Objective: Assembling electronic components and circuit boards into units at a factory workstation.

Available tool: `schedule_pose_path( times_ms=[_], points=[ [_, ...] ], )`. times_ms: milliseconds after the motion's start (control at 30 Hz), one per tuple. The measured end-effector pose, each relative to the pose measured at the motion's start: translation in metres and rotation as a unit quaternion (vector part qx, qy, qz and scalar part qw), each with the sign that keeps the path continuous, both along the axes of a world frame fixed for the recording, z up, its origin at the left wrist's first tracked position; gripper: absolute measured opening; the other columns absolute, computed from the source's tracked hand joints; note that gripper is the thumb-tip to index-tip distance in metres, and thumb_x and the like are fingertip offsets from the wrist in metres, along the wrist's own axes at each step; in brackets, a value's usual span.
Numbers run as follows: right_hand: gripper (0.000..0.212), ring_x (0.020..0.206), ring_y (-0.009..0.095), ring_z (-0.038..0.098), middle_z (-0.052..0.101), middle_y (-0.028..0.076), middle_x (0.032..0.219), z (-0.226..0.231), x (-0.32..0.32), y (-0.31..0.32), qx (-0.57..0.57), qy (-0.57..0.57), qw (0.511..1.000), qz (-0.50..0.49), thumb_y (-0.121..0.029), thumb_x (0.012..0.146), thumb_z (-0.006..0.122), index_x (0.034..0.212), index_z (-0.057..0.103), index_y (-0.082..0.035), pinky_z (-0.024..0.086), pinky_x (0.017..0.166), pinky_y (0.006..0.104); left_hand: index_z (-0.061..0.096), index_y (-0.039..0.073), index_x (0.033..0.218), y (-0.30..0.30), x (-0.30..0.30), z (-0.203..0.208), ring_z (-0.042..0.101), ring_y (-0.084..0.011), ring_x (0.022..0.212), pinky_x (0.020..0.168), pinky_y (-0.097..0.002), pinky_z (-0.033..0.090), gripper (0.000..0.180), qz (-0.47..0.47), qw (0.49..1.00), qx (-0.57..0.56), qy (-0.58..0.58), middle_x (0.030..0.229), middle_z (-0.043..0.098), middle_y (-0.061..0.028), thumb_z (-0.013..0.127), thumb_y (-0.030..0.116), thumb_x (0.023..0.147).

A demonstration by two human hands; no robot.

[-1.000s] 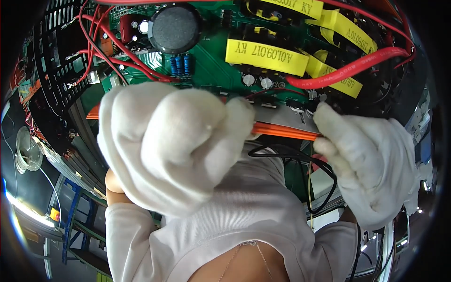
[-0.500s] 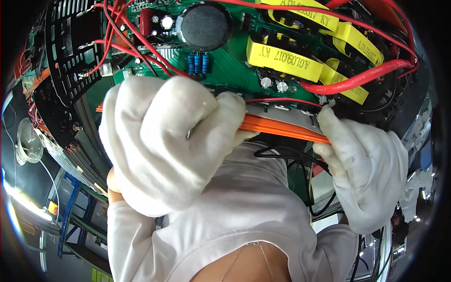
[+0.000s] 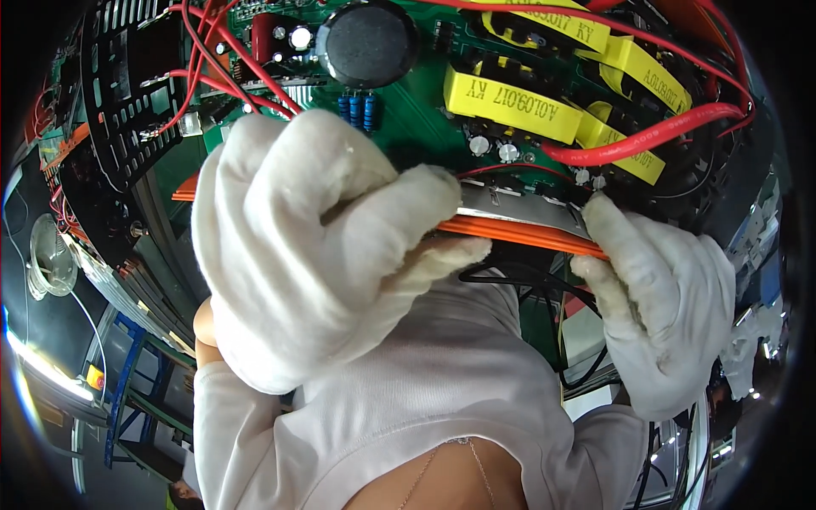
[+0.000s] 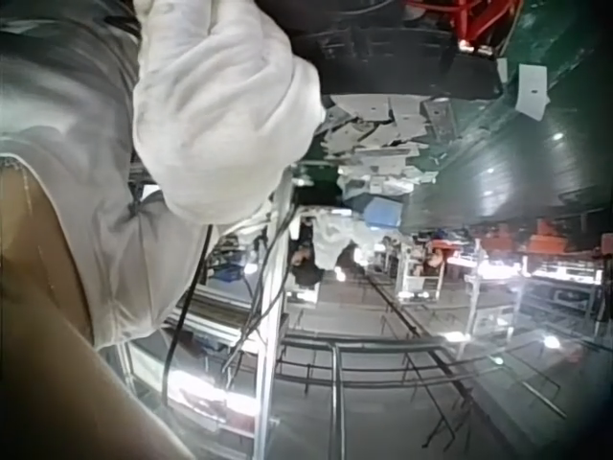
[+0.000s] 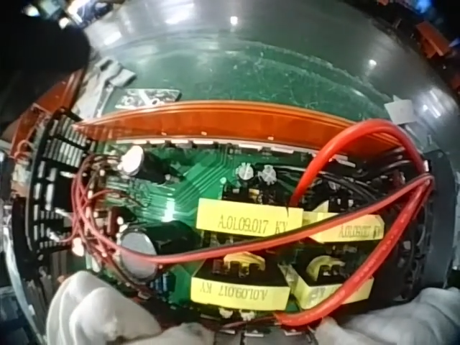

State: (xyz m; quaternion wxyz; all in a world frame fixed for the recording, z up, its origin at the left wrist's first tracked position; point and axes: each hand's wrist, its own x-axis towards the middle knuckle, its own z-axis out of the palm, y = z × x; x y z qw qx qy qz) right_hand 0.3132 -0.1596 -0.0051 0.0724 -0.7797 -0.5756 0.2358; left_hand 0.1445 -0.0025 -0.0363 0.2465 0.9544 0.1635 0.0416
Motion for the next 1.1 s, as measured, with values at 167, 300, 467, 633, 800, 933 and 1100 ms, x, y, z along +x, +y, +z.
schedule_pose_path(
  times_ms=[167,300,467,633,800,933,1100],
  points=[
    [0.036,0.075,0.023,0.060,0.066,0.004,0.088,-0.002,0.005,-0.001,-0.001,0.029,0.999,-0.015,-0.016,0.072,0.074,0.106,0.066,-0.012,0.043,0.069,0.0358,0.067,0.014,0.087,-0.002,0.004,-0.003,0.045,-0.0153,0.060,0.052,-0.0298,0.035,0.044,0.012,1.000,0.022,-0.019,0.070,0.045,0.0018,0.083,0.034,0.051],
    [0.040,0.079,0.023,0.059,0.064,0.004,0.091,0.002,0.007,0.002,0.052,-0.023,0.997,0.058,-0.014,0.070,0.076,0.109,0.065,-0.013,0.043,0.073,0.0367,0.065,0.016,0.075,-0.001,0.002,0.008,0.047,-0.0190,0.059,0.052,-0.0346,0.035,0.033,0.038,0.998,0.050,-0.027,0.069,0.043,0.0004,0.079,0.038,0.054],
    [0.026,0.076,0.027,0.058,0.062,0.008,0.084,-0.018,0.001,-0.006,0.119,-0.054,0.989,0.066,-0.005,0.072,0.072,0.097,0.066,-0.008,0.043,0.071,0.0374,0.066,0.011,0.074,0.004,-0.005,-0.004,0.055,-0.0241,0.075,0.059,-0.0372,0.045,0.023,-0.016,0.998,-0.037,-0.055,0.077,0.053,-0.0039,0.068,0.033,0.069],
    [0.016,0.072,0.027,0.064,0.067,0.008,0.081,-0.005,-0.005,-0.015,0.116,-0.120,0.985,0.044,-0.015,0.076,0.073,0.092,0.072,-0.010,0.050,0.066,0.0354,0.071,0.008,0.072,-0.013,0.006,-0.021,0.055,-0.0255,0.079,0.063,-0.0376,0.046,0.027,-0.009,0.988,-0.041,-0.148,0.081,0.058,-0.0060,0.070,0.035,0.072],
    [0.017,0.075,0.028,0.065,0.068,0.009,0.083,-0.010,-0.010,-0.015,0.178,-0.105,0.976,0.066,-0.021,0.078,0.072,0.092,0.072,-0.010,0.050,0.068,0.0362,0.074,0.010,0.073,-0.020,-0.008,-0.018,0.056,-0.0246,0.080,0.065,-0.0358,0.047,0.025,0.042,0.986,-0.040,-0.154,0.082,0.060,-0.0042,0.072,0.035,0.071],
    [0.019,0.075,0.028,0.066,0.069,0.010,0.084,-0.012,-0.014,-0.019,0.205,-0.109,0.972,0.043,-0.024,0.079,0.072,0.090,0.072,-0.009,0.050,0.069,0.0356,0.074,0.010,0.073,-0.022,-0.004,-0.023,0.057,-0.0242,0.083,0.068,-0.0365,0.048,0.026,0.064,0.983,-0.036,-0.171,0.082,0.061,-0.0045,0.074,0.036,0.069],
    [0.021,0.074,0.028,0.066,0.070,0.012,0.081,-0.016,-0.022,-0.021,0.207,-0.118,0.971,-0.014,-0.026,0.079,0.073,0.088,0.072,-0.008,0.050,0.070,0.0353,0.074,0.011,0.072,-0.021,0.002,-0.034,0.061,-0.0243,0.081,0.068,-0.0354,0.048,0.029,0.051,0.973,0.029,-0.223,0.082,0.064,-0.0044,0.075,0.039,0.065]
  ],
)
